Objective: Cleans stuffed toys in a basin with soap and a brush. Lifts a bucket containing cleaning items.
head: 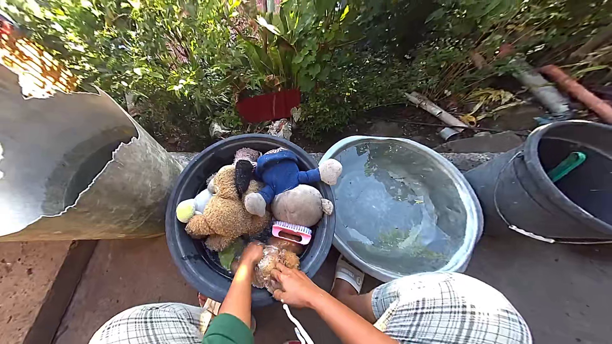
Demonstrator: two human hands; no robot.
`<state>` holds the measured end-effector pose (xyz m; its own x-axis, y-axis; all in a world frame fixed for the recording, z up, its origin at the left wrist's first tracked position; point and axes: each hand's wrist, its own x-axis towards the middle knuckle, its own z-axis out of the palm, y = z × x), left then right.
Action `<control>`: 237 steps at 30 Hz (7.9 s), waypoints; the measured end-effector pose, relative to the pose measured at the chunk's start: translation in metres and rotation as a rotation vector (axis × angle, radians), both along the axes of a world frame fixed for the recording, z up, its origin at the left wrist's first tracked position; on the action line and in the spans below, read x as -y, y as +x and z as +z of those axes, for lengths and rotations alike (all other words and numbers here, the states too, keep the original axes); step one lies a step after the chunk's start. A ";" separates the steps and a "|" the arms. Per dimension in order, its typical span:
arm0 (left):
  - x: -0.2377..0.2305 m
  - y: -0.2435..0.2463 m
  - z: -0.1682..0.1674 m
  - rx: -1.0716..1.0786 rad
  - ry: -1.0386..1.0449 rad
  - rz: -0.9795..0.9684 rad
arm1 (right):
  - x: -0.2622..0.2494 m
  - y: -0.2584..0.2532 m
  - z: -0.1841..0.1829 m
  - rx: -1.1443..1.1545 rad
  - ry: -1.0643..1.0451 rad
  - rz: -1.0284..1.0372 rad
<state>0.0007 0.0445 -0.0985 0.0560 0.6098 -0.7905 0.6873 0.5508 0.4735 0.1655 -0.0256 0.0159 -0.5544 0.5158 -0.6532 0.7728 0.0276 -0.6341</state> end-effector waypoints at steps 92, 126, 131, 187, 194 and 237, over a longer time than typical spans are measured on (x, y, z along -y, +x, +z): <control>0.007 -0.004 0.038 0.122 0.155 -0.136 | -0.094 0.038 -0.080 -0.121 -0.139 -1.291; 0.051 0.070 0.149 -0.224 0.941 0.105 | -0.047 -0.018 0.030 -0.975 -0.310 -1.401; -0.020 0.001 0.213 0.229 0.613 0.300 | -0.051 -0.032 0.089 -0.976 -0.216 -1.237; 0.001 -0.071 0.134 0.630 0.369 0.205 | -0.078 0.011 0.060 -1.283 -0.003 -1.727; -0.102 -0.066 0.112 -0.244 0.609 0.251 | -0.059 0.017 0.043 -1.246 -0.078 -1.819; 0.009 0.123 0.132 -0.069 1.136 -0.044 | -0.050 0.014 -0.004 -1.055 0.090 -1.731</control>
